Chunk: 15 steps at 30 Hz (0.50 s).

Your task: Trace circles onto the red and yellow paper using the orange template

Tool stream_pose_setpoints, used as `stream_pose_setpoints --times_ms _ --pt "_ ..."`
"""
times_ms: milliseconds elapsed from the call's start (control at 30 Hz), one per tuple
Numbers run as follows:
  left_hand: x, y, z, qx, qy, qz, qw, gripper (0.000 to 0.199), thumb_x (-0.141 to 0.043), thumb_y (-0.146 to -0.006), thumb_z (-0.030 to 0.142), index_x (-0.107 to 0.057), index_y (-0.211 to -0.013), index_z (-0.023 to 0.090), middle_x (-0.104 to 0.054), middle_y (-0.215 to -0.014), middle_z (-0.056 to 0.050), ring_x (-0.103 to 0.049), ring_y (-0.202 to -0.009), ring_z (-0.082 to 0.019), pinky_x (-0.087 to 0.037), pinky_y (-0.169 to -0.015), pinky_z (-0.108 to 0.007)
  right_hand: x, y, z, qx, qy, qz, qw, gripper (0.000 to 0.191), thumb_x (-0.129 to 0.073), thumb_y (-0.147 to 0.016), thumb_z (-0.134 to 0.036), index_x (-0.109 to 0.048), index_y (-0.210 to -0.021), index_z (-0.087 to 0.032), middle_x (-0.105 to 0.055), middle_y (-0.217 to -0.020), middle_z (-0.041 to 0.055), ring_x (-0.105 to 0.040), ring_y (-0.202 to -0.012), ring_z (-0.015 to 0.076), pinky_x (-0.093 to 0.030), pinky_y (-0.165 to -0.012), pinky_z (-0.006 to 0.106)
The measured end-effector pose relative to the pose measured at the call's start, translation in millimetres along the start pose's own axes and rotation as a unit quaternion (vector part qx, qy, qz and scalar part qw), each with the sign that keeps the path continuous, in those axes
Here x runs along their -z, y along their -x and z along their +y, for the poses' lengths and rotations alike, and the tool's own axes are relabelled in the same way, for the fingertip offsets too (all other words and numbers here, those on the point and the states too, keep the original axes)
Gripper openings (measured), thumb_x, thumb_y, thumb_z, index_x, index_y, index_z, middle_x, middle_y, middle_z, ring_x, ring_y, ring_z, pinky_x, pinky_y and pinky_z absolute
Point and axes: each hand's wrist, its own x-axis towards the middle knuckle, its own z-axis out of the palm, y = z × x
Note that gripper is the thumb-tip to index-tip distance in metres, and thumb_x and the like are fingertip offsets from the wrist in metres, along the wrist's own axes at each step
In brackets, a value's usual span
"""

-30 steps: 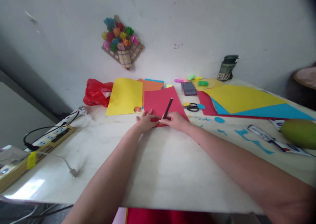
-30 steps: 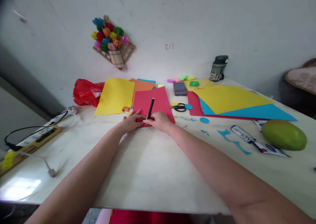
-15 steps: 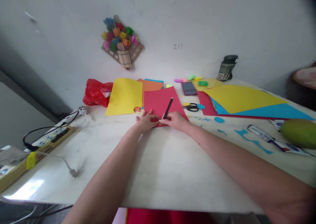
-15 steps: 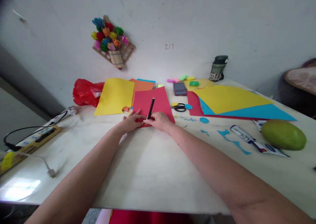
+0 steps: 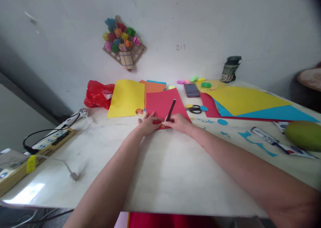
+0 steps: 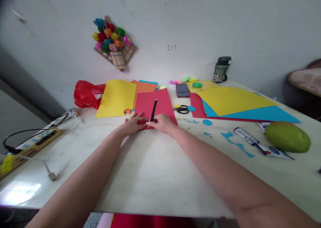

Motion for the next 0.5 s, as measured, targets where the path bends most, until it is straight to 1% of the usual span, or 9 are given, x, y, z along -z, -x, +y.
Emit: stream_pose_setpoints --times_ms 167,333,500 --pt "-0.6 -1.2 -1.2 -0.002 0.004 -0.002 1.000 0.035 -0.042 -0.070 0.055 -0.049 -0.101 0.043 -0.015 -0.136 0.010 -0.004 -0.122 -0.031 -0.006 -0.088 -0.059 0.8 0.0 -0.7 0.001 -0.002 0.001 1.000 0.029 -0.051 -0.067 -0.041 -0.062 -0.074 -0.014 -0.061 -0.067 0.0022 -0.053 -0.060 0.0116 -0.036 -0.052 0.020" --pt "1.7 1.2 2.4 0.006 0.003 -0.006 1.000 0.034 -0.042 -0.070 0.054 -0.049 -0.102 0.043 -0.014 -0.136 0.010 -0.004 -0.122 -0.031 -0.006 -0.088 -0.059 0.3 0.1 0.2 0.006 -0.010 0.003 1.000 0.030 -0.051 -0.067 -0.042 -0.062 -0.073 -0.014 -0.061 -0.066 0.0021 -0.053 -0.060 0.0116 -0.037 -0.052 0.020" --pt "3.8 3.8 3.6 0.008 0.000 -0.009 1.000 0.036 -0.041 -0.070 0.054 -0.047 -0.104 0.043 -0.014 -0.135 0.011 -0.003 -0.122 -0.030 -0.007 -0.089 -0.059 -1.3 0.5 -0.1 0.002 -0.024 0.012 1.000 0.033 -0.051 -0.066 -0.044 -0.062 -0.077 -0.015 -0.062 -0.067 0.0019 -0.054 -0.061 0.0121 -0.038 -0.053 0.021"
